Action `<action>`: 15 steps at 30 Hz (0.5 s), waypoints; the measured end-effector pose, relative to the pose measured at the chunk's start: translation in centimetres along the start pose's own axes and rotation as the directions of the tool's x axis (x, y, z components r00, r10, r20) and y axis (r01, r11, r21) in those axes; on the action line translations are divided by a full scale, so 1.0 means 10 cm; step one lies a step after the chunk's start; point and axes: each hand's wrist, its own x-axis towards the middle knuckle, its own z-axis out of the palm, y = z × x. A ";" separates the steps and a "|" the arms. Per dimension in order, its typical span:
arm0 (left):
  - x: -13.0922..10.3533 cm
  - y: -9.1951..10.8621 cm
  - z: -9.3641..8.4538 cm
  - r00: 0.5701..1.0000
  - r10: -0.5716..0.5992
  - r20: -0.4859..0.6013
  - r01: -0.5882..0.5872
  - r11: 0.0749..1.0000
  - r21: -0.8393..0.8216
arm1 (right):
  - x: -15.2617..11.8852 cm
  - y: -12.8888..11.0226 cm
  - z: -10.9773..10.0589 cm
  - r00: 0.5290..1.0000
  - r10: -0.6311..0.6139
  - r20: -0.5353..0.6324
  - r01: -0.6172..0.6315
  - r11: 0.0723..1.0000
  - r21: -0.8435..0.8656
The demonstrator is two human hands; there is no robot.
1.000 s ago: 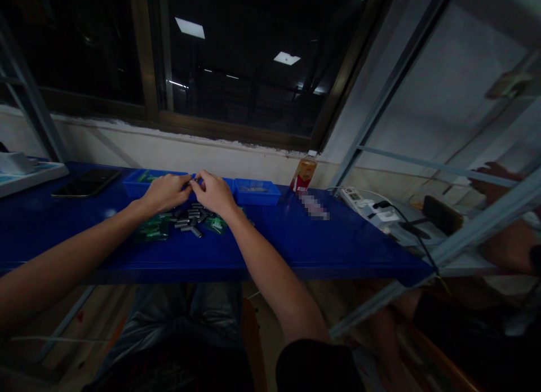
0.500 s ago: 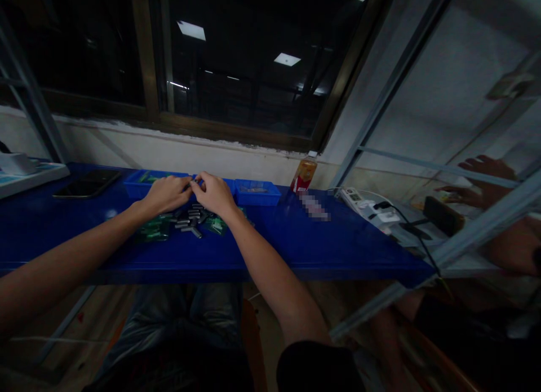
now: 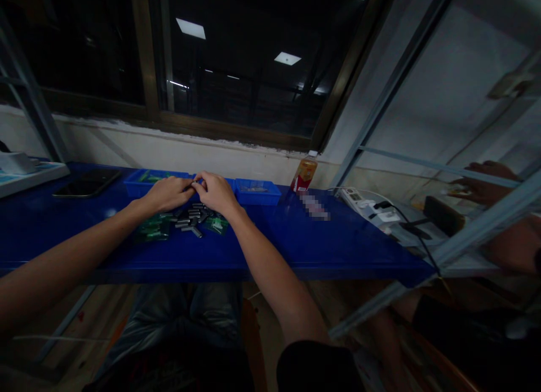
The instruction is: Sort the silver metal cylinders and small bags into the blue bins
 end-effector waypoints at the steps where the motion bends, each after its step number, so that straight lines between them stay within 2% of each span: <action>1: 0.00 -0.01 0.01 1.000 0.010 0.015 -0.010 1.000 0.004 | 0.00 0.02 0.00 1.000 0.005 -0.004 -0.005 1.000 -0.015; 8: 0.02 -0.04 0.14 0.973 0.123 0.194 -0.119 0.992 -0.035 | 0.04 0.30 -0.02 0.976 0.143 -0.162 -0.163 0.980 -0.118; 15: 0.03 -0.06 0.15 0.969 0.149 0.196 -0.136 0.988 -0.078 | 0.04 0.45 -0.02 0.958 0.201 -0.203 -0.240 0.953 -0.186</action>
